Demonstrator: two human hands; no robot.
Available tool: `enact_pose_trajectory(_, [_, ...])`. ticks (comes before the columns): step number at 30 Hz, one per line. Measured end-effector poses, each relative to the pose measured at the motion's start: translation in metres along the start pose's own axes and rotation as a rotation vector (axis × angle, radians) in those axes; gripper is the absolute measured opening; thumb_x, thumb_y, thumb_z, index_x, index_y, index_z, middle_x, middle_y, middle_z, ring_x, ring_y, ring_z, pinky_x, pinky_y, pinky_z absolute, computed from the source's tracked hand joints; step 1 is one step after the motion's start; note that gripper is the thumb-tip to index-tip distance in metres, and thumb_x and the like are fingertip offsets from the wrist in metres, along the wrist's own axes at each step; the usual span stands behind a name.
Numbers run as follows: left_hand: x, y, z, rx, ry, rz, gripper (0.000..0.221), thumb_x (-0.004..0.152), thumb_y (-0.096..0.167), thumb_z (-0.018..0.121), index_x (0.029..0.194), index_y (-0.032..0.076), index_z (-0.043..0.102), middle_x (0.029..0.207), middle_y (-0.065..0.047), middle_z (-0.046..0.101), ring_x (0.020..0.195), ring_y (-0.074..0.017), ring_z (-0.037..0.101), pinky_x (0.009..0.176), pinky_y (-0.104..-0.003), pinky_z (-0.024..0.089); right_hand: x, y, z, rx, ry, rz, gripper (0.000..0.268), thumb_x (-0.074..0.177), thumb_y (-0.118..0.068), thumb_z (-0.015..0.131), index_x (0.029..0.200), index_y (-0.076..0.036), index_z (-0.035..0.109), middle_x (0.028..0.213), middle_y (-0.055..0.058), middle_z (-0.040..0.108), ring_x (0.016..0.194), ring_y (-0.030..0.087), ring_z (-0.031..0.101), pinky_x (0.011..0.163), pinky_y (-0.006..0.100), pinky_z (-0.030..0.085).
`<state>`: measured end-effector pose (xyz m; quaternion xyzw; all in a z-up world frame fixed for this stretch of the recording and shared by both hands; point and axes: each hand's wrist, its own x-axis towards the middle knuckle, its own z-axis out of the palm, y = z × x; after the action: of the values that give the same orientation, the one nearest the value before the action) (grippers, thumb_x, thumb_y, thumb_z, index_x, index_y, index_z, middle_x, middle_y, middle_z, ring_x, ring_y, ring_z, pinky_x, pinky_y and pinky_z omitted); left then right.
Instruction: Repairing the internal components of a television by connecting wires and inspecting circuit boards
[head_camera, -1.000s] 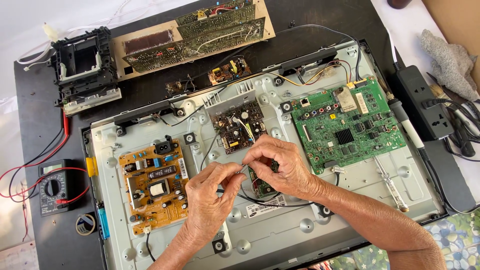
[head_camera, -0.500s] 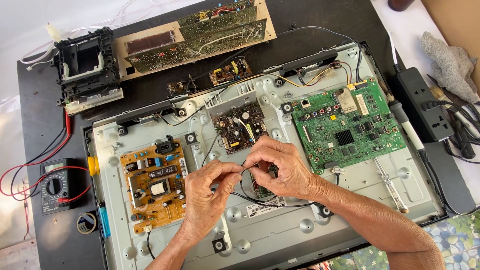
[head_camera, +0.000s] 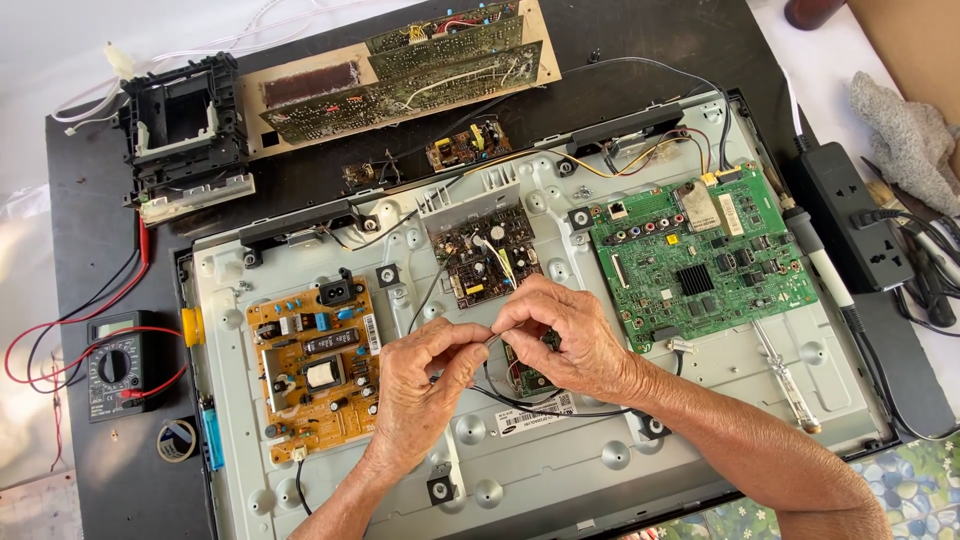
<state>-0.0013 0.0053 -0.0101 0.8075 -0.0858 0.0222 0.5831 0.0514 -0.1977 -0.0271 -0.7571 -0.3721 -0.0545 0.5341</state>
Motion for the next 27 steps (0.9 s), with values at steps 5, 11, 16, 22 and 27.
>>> enact_pose_trajectory(5, [0.001, -0.001, 0.001, 0.019, 0.024, -0.002, 0.012, 0.091, 0.006, 0.071, 0.099, 0.011, 0.079, 0.077, 0.001, 0.066, 0.065, -0.0092, 0.057, 0.056, -0.023, 0.048, 0.000, -0.001, 0.000, 0.016, -0.017, 0.013, 0.014, 0.097, 0.001, 0.063, 0.108, -0.009, 0.063, 0.097, 0.005, 0.063, 0.078, 0.017, 0.058, 0.063, 0.026, 0.049])
enact_pose_trajectory(11, [-0.001, 0.000, 0.004, -0.004, 0.057, 0.035, 0.012, 0.089, 0.002, 0.070, 0.096, 0.009, 0.077, 0.078, -0.001, 0.069, 0.066, -0.0096, 0.063, 0.058, -0.022, 0.055, -0.005, 0.003, 0.001, 0.020, -0.034, 0.030, 0.017, 0.093, -0.010, 0.073, 0.107, -0.012, 0.064, 0.103, 0.005, 0.062, 0.059, 0.011, 0.058, 0.059, 0.023, 0.053])
enact_pose_trajectory(16, [0.001, 0.008, 0.003, 0.030, 0.041, 0.069, 0.006, 0.092, 0.007, 0.070, 0.095, 0.007, 0.075, 0.080, -0.003, 0.071, 0.065, -0.0100, 0.063, 0.058, -0.023, 0.054, 0.004, -0.004, 0.003, 0.015, 0.049, -0.027, 0.010, 0.094, -0.002, 0.072, 0.100, -0.006, 0.066, 0.092, 0.006, 0.064, 0.068, 0.013, 0.059, 0.061, 0.024, 0.050])
enact_pose_trajectory(22, [0.000, 0.007, 0.005, 0.092, 0.042, 0.025, 0.006, 0.091, 0.012, 0.070, 0.088, 0.008, 0.072, 0.075, 0.000, 0.069, 0.063, -0.0091, 0.058, 0.060, -0.024, 0.051, -0.001, 0.000, 0.003, 0.023, 0.045, -0.055, 0.016, 0.095, 0.002, 0.069, 0.103, -0.010, 0.061, 0.093, 0.005, 0.061, 0.067, 0.012, 0.057, 0.060, 0.023, 0.051])
enact_pose_trajectory(27, [-0.005, -0.003, 0.004, 0.051, 0.029, -0.064, 0.013, 0.090, 0.020, 0.072, 0.088, 0.008, 0.074, 0.077, -0.001, 0.073, 0.065, -0.0095, 0.062, 0.065, -0.024, 0.054, -0.001, -0.001, 0.002, 0.053, 0.058, -0.044, 0.021, 0.093, 0.005, 0.069, 0.102, -0.011, 0.060, 0.094, 0.002, 0.060, 0.069, 0.012, 0.056, 0.061, 0.023, 0.049])
